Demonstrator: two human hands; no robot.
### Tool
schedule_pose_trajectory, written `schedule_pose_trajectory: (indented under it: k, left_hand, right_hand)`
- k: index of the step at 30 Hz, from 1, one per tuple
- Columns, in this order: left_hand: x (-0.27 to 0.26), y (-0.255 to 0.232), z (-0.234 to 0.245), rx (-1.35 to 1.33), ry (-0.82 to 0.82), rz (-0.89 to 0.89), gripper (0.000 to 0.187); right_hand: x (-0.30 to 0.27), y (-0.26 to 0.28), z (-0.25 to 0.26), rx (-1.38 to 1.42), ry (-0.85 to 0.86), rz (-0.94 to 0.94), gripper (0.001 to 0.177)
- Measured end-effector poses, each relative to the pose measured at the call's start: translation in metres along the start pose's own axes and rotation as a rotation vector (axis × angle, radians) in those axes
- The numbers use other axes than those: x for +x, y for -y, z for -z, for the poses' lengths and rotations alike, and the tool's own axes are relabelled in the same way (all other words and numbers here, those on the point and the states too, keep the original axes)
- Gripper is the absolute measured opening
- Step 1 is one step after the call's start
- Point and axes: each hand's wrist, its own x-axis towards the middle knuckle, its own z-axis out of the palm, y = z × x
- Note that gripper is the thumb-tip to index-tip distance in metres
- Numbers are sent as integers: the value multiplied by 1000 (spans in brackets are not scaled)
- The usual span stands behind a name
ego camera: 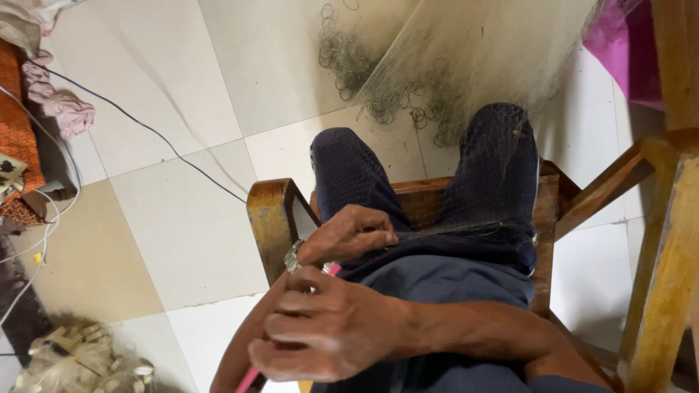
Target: Repairing a fishing net using a netting needle
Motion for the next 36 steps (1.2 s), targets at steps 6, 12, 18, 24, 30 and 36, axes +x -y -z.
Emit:
schedule_pose_trajectory:
  k: [6,12,18,24,30,36]
  left_hand:
    - [8,22,-4,21,-121,-83,20]
    - [10,18,-4,-361,-155,91,13]
    - [11,14,2,-463,-131,112,13]
    - [13,28,1,-392,-171,96,13]
    - [14,22,1,-375,-144,104,15]
    - [12,20,6,-404,-102,90,14]
  right_hand:
    - [-70,-26,10,-249,67,-275,8]
    - [-226,-43,4,-427,-17,-848,26]
    - [-233,-36,-5,-426,-109,-891,18]
    - [-230,-31,-5,-447,-100,-871,18]
    - [-225,-27,-5,-446,-100,-899,19]
    - [-228,-28,-5,-453,-99,-899,19]
